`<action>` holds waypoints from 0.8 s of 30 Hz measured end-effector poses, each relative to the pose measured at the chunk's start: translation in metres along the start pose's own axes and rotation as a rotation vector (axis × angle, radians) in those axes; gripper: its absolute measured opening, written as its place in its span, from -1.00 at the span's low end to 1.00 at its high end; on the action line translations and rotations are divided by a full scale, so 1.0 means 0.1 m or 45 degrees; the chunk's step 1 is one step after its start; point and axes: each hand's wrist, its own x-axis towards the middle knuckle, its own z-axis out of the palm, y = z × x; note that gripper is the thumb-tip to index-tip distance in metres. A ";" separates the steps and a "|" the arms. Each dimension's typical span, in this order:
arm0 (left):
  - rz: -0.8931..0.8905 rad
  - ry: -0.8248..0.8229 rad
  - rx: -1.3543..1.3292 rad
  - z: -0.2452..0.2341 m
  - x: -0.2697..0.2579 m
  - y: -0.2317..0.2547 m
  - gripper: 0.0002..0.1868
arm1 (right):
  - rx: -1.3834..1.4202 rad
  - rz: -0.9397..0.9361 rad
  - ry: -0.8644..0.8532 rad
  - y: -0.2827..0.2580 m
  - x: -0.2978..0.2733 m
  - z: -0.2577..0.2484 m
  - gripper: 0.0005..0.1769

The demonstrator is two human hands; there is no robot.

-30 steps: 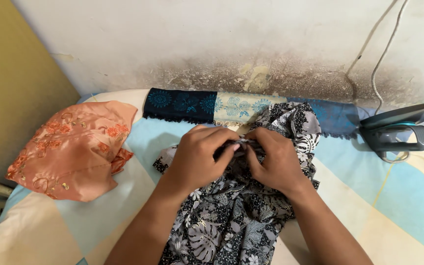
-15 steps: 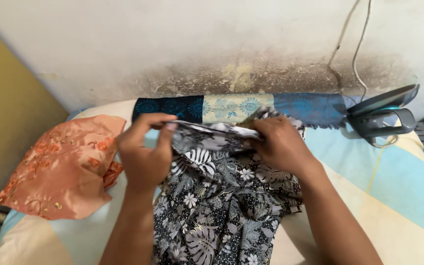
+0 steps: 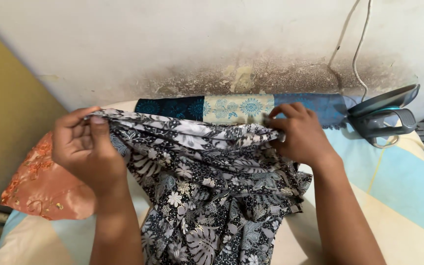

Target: Folding a floral patterned piece of clothing on a bed.

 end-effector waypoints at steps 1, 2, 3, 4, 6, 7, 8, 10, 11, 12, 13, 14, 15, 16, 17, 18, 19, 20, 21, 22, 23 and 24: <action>-0.006 0.047 0.010 0.02 0.02 0.06 -0.94 | -0.033 -0.029 0.073 0.01 0.00 -0.02 -0.53; -0.014 0.094 0.019 0.05 0.04 0.12 -0.92 | -0.066 -0.057 0.145 0.02 -0.01 -0.04 -0.55; -0.014 0.095 0.019 0.01 0.03 0.07 -0.92 | -0.067 -0.058 0.144 0.06 -0.02 -0.06 -0.55; -0.005 0.116 0.015 -0.03 0.03 0.01 -0.92 | -0.078 -0.087 0.184 0.10 -0.03 -0.08 -0.60; 0.004 0.140 0.013 -0.08 0.03 -0.04 -0.92 | -0.090 -0.118 0.222 0.16 -0.04 -0.13 -0.65; 0.005 0.147 -0.016 -0.08 0.03 -0.04 -0.92 | -0.006 -0.091 0.191 0.19 -0.04 -0.16 -0.63; 0.006 0.152 -0.048 -0.08 0.04 -0.04 -0.91 | 0.075 -0.063 0.162 0.22 -0.05 -0.19 -0.61; 0.004 0.144 -0.061 -0.09 0.05 -0.09 -0.91 | 0.193 0.013 0.128 0.30 -0.10 -0.20 -0.61; 0.002 0.135 -0.073 -0.09 0.05 -0.12 -0.90 | 0.311 0.090 0.093 0.34 -0.12 -0.21 -0.61; 0.003 0.135 -0.073 -0.10 0.05 -0.15 -0.90 | 0.311 0.090 0.094 0.33 -0.13 -0.23 -0.61; -0.037 0.100 -0.091 -0.10 0.05 -0.18 -0.90 | 0.351 0.170 0.115 0.32 -0.14 -0.25 -0.62; -0.073 0.066 -0.113 -0.08 0.06 -0.22 -0.89 | 0.387 0.251 0.141 0.31 -0.15 -0.28 -0.62; -0.070 0.066 -0.118 -0.05 0.05 -0.24 -0.89 | 0.383 0.249 0.146 0.36 -0.16 -0.31 -0.62; -0.093 0.049 -0.127 -0.04 0.04 -0.26 -0.89 | 0.401 0.246 0.198 0.40 -0.19 -0.32 -0.60; -0.115 0.031 -0.137 -0.03 0.03 -0.28 -0.89 | 0.418 0.242 0.251 0.44 -0.21 -0.34 -0.58; -0.115 0.026 -0.135 -0.03 0.02 -0.31 -0.89 | 0.421 0.246 0.252 0.52 -0.25 -0.30 -0.58; -0.126 0.034 -0.112 -0.03 0.01 -0.34 -0.89 | 0.529 0.198 0.312 0.61 -0.29 -0.27 -0.56; -0.140 0.040 -0.099 0.00 0.00 -0.38 -0.89 | 0.629 0.153 0.373 0.72 -0.35 -0.26 -0.54; -0.143 0.033 -0.105 -0.04 -0.01 -0.47 -0.89 | 0.624 0.162 0.377 0.76 -0.40 -0.22 -0.54; -0.137 0.028 -0.114 -0.05 -0.02 -0.57 -0.89 | 0.779 0.213 0.405 0.83 -0.42 -0.22 -0.53; -0.130 0.022 -0.123 -0.06 -0.03 -0.67 -0.89 | 0.935 0.263 0.434 0.90 -0.45 -0.22 -0.51; -0.143 0.018 -0.142 -0.08 -0.05 -0.78 -0.89 | 0.915 0.276 0.437 0.88 -0.50 -0.25 -0.51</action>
